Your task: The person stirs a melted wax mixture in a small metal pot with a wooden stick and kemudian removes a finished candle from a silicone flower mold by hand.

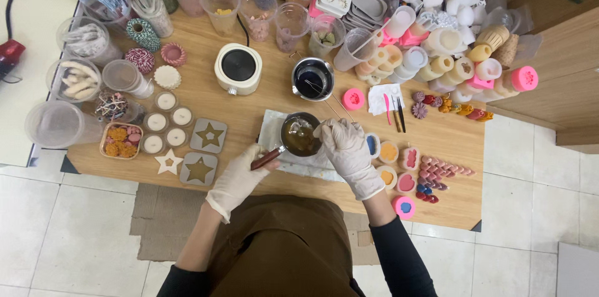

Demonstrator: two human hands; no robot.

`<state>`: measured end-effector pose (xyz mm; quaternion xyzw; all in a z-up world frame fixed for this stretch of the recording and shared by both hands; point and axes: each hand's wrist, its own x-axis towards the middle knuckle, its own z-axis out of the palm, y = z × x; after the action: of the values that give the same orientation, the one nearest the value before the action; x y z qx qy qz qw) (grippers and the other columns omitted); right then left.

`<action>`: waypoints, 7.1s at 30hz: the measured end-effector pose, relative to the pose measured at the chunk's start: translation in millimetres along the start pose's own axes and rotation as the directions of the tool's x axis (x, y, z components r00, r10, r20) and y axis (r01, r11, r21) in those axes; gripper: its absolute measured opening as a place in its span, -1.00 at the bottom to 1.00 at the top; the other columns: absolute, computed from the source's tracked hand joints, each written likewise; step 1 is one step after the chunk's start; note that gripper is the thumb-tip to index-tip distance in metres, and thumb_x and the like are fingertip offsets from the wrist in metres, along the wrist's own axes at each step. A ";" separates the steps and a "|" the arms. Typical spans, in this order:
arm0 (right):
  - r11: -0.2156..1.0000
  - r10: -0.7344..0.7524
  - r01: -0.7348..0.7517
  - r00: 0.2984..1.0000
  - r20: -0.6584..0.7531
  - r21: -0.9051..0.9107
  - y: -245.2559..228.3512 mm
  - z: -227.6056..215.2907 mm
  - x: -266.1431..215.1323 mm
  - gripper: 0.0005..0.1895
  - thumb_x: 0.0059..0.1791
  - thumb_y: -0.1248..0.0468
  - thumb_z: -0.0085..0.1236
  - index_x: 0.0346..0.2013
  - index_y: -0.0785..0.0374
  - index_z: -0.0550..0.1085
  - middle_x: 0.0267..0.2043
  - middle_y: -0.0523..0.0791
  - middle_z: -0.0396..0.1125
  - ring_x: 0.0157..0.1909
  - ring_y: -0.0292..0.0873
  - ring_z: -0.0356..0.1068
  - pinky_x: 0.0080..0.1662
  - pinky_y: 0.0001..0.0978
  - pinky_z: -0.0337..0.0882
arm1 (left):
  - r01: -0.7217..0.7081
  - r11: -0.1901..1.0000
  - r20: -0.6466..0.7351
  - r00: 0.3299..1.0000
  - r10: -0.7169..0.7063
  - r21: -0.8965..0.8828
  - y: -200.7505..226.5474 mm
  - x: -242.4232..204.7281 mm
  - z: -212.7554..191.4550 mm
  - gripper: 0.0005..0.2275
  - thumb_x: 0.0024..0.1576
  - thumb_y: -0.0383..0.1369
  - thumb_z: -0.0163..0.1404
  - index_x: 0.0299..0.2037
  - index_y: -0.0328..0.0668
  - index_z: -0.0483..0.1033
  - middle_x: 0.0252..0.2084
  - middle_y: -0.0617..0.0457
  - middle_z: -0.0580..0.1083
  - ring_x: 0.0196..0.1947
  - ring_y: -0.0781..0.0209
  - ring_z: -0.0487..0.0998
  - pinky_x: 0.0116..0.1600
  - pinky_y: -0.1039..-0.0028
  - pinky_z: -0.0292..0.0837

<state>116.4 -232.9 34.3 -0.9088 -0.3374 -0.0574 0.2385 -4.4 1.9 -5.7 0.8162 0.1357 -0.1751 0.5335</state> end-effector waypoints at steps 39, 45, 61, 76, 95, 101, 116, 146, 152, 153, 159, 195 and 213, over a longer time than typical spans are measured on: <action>0.994 -0.038 0.036 0.999 -0.016 -0.101 1.4 -2.3 2.5 -0.94 0.07 0.31 0.08 -0.26 0.08 0.49 -0.32 -0.19 0.39 -0.22 -0.06 0.34 -0.13 -0.11 0.24 | 0.325 0.945 -0.116 0.938 -0.328 -0.041 16.8 7.8 8.6 -0.43 0.31 0.05 -0.34 -0.53 -0.16 0.55 -0.63 -0.01 0.46 -0.64 0.09 0.48 -0.36 0.28 0.41; 0.999 -0.033 0.033 0.999 0.002 -0.035 4.0 2.4 2.1 -0.94 0.08 0.30 0.08 -0.25 0.06 0.49 -0.29 -0.20 0.42 -0.19 -0.06 0.36 -0.09 -0.14 0.28 | 0.333 0.941 -0.098 0.936 -0.338 -0.063 18.4 8.3 7.1 -0.43 0.31 0.05 -0.35 -0.54 -0.17 0.53 -0.64 -0.02 0.44 -0.67 0.07 0.47 -0.40 0.28 0.41; 0.994 -0.050 0.051 0.999 0.011 -0.094 -4.8 -12.1 5.5 -0.93 0.08 0.29 0.10 -0.28 0.09 0.51 -0.34 -0.18 0.40 -0.24 -0.06 0.37 -0.13 -0.15 0.27 | 0.327 0.944 -0.083 0.941 -0.329 -0.038 27.4 5.0 1.5 -0.41 0.31 0.06 -0.38 -0.54 -0.17 0.53 -0.65 0.00 0.41 -0.65 0.07 0.48 -0.36 0.27 0.40; 0.997 -0.053 0.055 0.998 0.024 -0.054 -6.8 -15.9 10.3 -0.91 0.08 0.26 0.09 -0.32 0.08 0.50 -0.34 -0.22 0.44 -0.26 -0.07 0.37 -0.13 -0.12 0.26 | 0.334 0.941 -0.082 0.938 -0.337 -0.053 26.9 5.6 3.6 -0.41 0.32 0.04 -0.35 -0.55 -0.21 0.53 -0.62 -0.04 0.44 -0.63 0.05 0.47 -0.35 0.27 0.41; 0.949 0.028 -0.018 0.999 -0.027 0.314 -6.9 -10.3 8.3 -0.85 0.12 0.38 0.02 -0.31 0.19 0.51 -0.37 -0.14 0.45 -0.32 -0.10 0.44 -0.19 -0.24 0.41 | 0.344 0.939 -0.071 0.937 -0.342 0.017 30.4 4.0 -0.2 -0.41 0.33 0.03 -0.39 -0.52 -0.16 0.58 -0.65 -0.02 0.46 -0.66 0.09 0.48 -0.35 0.29 0.40; 0.913 0.061 -0.038 0.997 -0.045 0.406 -13.8 -9.6 6.8 -0.85 0.12 0.39 -0.01 -0.28 0.22 0.51 -0.33 -0.13 0.47 -0.28 -0.09 0.47 -0.15 -0.24 0.44 | 0.375 0.927 -0.064 0.925 -0.375 -0.014 27.2 5.4 2.0 -0.41 0.33 0.04 -0.38 -0.51 -0.20 0.55 -0.63 -0.07 0.44 -0.66 0.06 0.47 -0.36 0.26 0.41; 0.903 0.135 -0.098 0.989 -0.061 0.418 -12.4 0.2 8.3 -0.84 0.15 0.33 -0.03 -0.25 0.23 0.51 -0.33 -0.10 0.50 -0.29 -0.10 0.52 -0.17 -0.29 0.48 | 0.386 0.922 -0.045 0.921 -0.387 -0.031 31.6 5.1 -1.2 -0.39 0.33 0.05 -0.41 -0.52 -0.18 0.57 -0.64 0.03 0.41 -0.67 0.10 0.44 -0.37 0.29 0.41; 0.755 0.456 -0.366 0.890 -0.033 0.544 -35.6 -0.6 28.5 -0.80 0.13 0.25 0.05 -0.27 0.28 0.55 -0.45 -0.12 0.52 -0.42 -0.24 0.53 -0.31 -0.42 0.48 | 0.417 0.901 -0.081 0.908 -0.410 0.122 41.8 0.5 -4.4 -0.39 0.31 0.09 -0.42 -0.50 -0.07 0.60 -0.69 0.05 0.33 -0.64 0.15 0.41 -0.33 0.29 0.34; 0.912 0.298 -0.213 0.931 -0.210 0.351 -31.4 6.8 28.2 -0.83 0.11 0.27 0.13 -0.31 0.31 0.50 -0.44 -0.08 0.49 -0.38 -0.13 0.52 -0.30 -0.34 0.46 | 0.378 0.920 -0.081 0.925 -0.372 0.099 32.3 3.6 -1.9 -0.38 0.32 0.10 -0.41 -0.51 -0.10 0.60 -0.66 0.02 0.37 -0.60 0.11 0.42 -0.32 0.28 0.35; 0.944 0.259 -0.199 0.941 -0.216 0.264 -31.1 7.7 29.3 -0.84 0.10 0.28 0.16 -0.32 0.30 0.51 -0.47 -0.06 0.48 -0.40 -0.07 0.50 -0.31 -0.29 0.44 | 0.371 0.922 -0.081 0.928 -0.363 0.109 30.9 4.1 -1.0 -0.38 0.32 0.09 -0.43 -0.51 -0.10 0.60 -0.66 0.02 0.39 -0.60 0.11 0.43 -0.31 0.28 0.35; 0.836 0.263 -0.168 0.958 -0.112 0.523 -30.9 11.2 23.3 -0.86 0.13 0.32 0.04 -0.28 0.32 0.43 -0.30 -0.09 0.52 -0.32 -0.16 0.55 -0.23 -0.34 0.51 | 0.357 0.931 -0.092 0.932 -0.350 0.073 25.0 4.7 0.1 -0.40 0.32 0.05 -0.38 -0.52 -0.15 0.60 -0.67 -0.01 0.37 -0.60 0.08 0.42 -0.35 0.26 0.33; 0.826 0.273 -0.205 0.960 -0.055 0.525 -30.3 -6.2 8.4 -0.88 0.11 0.38 -0.01 -0.28 0.26 0.47 -0.40 -0.10 0.42 -0.31 -0.05 0.44 -0.17 -0.22 0.45 | 0.416 0.908 -0.086 0.907 -0.411 0.047 32.4 3.4 -1.0 -0.43 0.34 0.01 -0.32 -0.50 -0.19 0.61 -0.71 0.08 0.26 -0.67 0.19 0.29 -0.45 0.29 0.24; 0.948 0.023 -0.020 1.000 -0.004 0.317 -22.7 -12.0 0.1 -0.91 0.06 0.32 0.12 -0.31 0.08 0.54 -0.43 -0.17 0.35 -0.32 -0.05 0.35 -0.17 -0.13 0.33 | 0.411 0.909 -0.061 0.911 -0.408 0.068 27.7 3.8 -2.0 -0.39 0.34 0.05 -0.38 -0.49 -0.20 0.61 -0.71 0.04 0.27 -0.67 0.14 0.31 -0.43 0.27 0.26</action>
<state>102.6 -223.5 53.8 -0.8622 -0.3314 -0.0036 0.3831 10.7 -7.0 16.2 0.7939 0.3088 -0.2699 0.4490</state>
